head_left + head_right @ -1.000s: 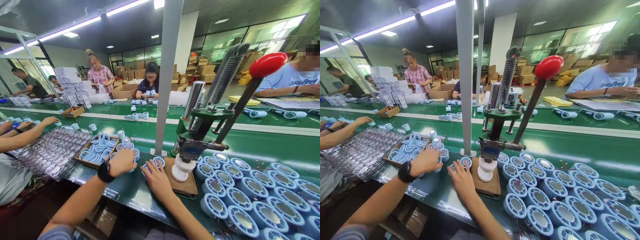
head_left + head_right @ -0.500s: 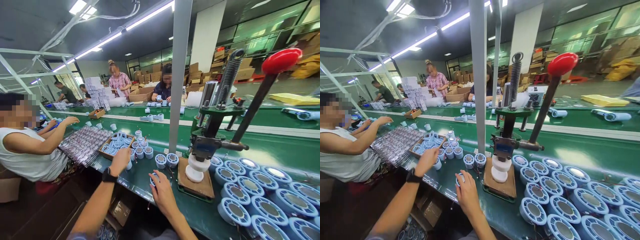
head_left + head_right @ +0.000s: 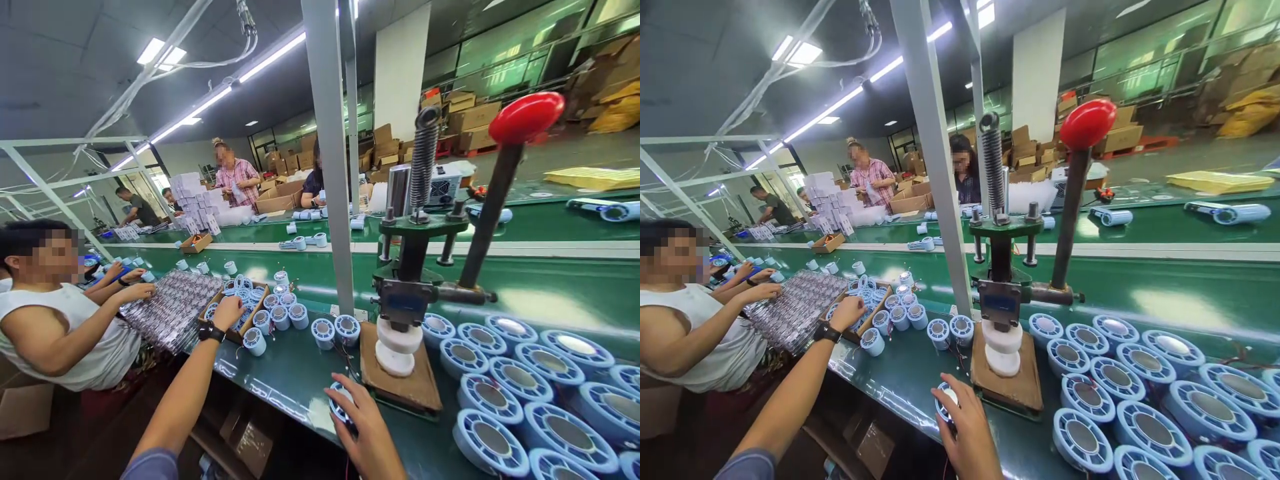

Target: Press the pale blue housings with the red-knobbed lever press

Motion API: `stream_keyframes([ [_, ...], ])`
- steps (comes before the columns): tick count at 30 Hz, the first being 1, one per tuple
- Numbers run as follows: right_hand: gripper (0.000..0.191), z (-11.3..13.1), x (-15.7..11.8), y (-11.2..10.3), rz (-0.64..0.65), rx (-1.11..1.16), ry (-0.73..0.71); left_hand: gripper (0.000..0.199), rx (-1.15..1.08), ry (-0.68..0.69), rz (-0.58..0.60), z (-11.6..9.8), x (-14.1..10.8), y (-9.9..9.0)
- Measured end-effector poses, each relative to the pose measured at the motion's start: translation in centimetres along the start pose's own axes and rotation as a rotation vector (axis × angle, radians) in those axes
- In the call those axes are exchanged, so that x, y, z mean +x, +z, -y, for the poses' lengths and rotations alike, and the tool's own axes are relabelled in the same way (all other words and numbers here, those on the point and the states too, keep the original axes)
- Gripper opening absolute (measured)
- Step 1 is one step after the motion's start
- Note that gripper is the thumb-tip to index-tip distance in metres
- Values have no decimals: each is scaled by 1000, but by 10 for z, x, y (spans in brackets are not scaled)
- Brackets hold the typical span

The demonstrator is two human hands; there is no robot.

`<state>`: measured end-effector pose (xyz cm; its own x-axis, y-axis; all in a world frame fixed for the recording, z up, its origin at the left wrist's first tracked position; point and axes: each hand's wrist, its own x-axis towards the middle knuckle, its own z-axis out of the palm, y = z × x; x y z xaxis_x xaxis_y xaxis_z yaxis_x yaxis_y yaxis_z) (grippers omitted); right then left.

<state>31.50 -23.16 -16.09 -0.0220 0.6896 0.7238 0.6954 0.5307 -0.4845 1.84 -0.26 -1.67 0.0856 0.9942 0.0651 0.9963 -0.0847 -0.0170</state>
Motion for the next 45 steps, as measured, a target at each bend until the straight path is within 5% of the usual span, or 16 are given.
stream_keyframes([
  [4,32,2,-2,-1,40,-12,25,9,-95,-4,-68,1,-5,-17],
  [7,38,6,-5,-1,51,-3,142,17,-185,48,-128,-19,-36,-16],
  [13,34,11,-9,-11,135,84,358,18,-663,488,-25,-97,-135,57],
  [19,34,10,-13,-30,135,82,368,27,-738,463,-10,-111,-155,91],
  [23,38,10,-14,-31,91,57,366,35,-679,336,-122,-119,-156,92],
  [26,50,12,-15,-28,60,46,429,42,-736,230,-93,-137,-165,86],
  [30,62,11,-19,-27,51,62,475,58,-837,457,29,-167,-184,68],
  [33,70,9,-21,-25,10,63,451,60,-780,630,13,-183,-194,59],
  [45,77,9,-22,-22,-9,55,448,69,-814,491,91,-201,-195,53],
])
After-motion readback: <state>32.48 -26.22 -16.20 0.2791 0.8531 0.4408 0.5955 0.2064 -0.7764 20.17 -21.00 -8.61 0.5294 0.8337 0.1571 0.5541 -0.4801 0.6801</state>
